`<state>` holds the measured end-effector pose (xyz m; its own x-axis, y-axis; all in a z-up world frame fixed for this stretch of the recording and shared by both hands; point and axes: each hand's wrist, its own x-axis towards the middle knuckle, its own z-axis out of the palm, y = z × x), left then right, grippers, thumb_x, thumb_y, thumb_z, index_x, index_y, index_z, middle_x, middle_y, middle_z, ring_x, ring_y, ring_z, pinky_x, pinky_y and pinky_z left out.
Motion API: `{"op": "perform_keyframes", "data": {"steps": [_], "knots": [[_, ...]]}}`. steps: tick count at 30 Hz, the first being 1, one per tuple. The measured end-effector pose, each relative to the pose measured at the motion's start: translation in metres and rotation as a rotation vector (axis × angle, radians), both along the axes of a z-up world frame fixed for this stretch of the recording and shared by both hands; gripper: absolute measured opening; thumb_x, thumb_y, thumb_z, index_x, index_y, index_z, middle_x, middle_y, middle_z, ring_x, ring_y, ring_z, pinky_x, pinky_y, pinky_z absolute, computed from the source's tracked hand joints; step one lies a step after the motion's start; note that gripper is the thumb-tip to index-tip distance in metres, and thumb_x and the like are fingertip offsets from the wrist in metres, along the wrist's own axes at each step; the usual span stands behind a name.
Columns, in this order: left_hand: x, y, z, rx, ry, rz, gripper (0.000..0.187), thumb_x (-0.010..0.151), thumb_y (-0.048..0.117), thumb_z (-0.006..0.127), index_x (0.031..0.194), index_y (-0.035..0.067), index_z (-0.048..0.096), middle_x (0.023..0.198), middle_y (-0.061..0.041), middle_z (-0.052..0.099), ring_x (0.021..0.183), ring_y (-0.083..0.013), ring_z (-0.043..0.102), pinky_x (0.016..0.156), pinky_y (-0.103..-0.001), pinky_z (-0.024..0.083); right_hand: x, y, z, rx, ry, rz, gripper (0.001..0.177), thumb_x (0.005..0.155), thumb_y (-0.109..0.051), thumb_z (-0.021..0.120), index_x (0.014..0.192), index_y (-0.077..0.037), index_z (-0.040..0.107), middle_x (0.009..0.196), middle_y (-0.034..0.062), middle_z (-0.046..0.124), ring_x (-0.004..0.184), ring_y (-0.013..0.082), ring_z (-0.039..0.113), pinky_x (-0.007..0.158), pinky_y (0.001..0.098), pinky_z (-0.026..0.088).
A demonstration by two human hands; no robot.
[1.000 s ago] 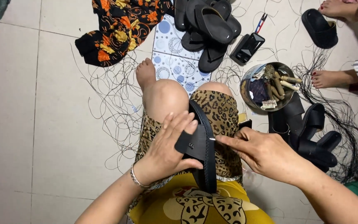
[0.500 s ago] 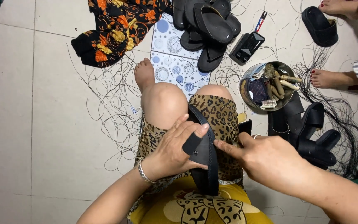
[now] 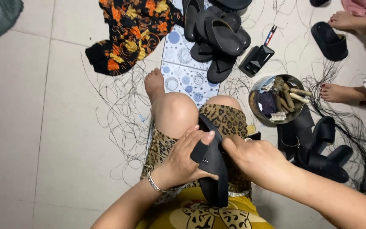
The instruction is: Hand-stitching a black sandal to repair or assemble it.
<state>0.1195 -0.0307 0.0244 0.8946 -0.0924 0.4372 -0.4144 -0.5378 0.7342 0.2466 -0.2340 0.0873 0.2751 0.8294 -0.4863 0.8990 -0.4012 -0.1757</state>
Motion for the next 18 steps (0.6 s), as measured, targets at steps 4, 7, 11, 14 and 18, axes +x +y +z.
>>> {"op": "perform_keyframes", "data": {"steps": [4,7,11,14,18], "knots": [[0.003,0.002,0.001,0.017,-0.001,-0.019,0.107,0.08,0.057,0.083,0.148,-0.008,0.033,0.133,-0.026,0.058,0.123,-0.0411,0.061,0.118,-0.06,0.044,0.009,-0.023,0.02,0.033,0.092,0.055,0.06,0.07,-0.008,0.067,0.127,-0.021,0.053,0.094,0.0062,0.06,0.058,0.0355,0.067,0.046,0.051,0.054],[0.005,0.002,0.0,0.03,0.013,-0.062,0.105,0.083,0.057,0.081,0.15,-0.007,0.032,0.132,-0.024,0.059,0.121,-0.0393,0.061,0.117,-0.059,0.044,0.007,-0.025,0.02,0.009,0.122,0.067,0.075,0.068,-0.01,0.069,0.14,-0.026,0.055,0.105,0.0079,0.064,0.063,0.0366,0.071,0.048,0.0518,0.056],[0.007,0.005,-0.002,0.034,0.001,-0.089,0.099,0.087,0.057,0.076,0.148,-0.007,0.033,0.13,-0.026,0.06,0.118,-0.0405,0.061,0.114,-0.06,0.046,0.008,-0.014,0.013,-0.006,0.179,0.042,0.069,0.074,-0.012,0.065,0.141,-0.025,0.055,0.107,0.0115,0.065,0.062,0.0416,0.071,0.047,0.0563,0.057],[0.01,0.005,-0.005,0.022,0.01,-0.085,0.099,0.089,0.059,0.071,0.15,-0.008,0.029,0.125,-0.025,0.06,0.116,-0.0398,0.061,0.113,-0.06,0.047,0.009,-0.001,0.012,0.005,0.149,0.074,0.069,0.07,-0.013,0.074,0.137,-0.019,0.056,0.107,0.0119,0.067,0.064,0.0378,0.072,0.041,0.0538,0.057],[0.007,0.002,-0.009,0.041,-0.012,-0.062,0.1,0.092,0.061,0.066,0.153,-0.007,0.025,0.125,-0.026,0.06,0.117,-0.0406,0.062,0.113,-0.06,0.047,0.006,0.007,0.004,0.054,0.126,0.07,0.032,0.081,-0.02,0.071,0.109,-0.015,0.055,0.085,0.011,0.064,0.05,0.0351,0.067,0.036,0.0509,0.053]]}}
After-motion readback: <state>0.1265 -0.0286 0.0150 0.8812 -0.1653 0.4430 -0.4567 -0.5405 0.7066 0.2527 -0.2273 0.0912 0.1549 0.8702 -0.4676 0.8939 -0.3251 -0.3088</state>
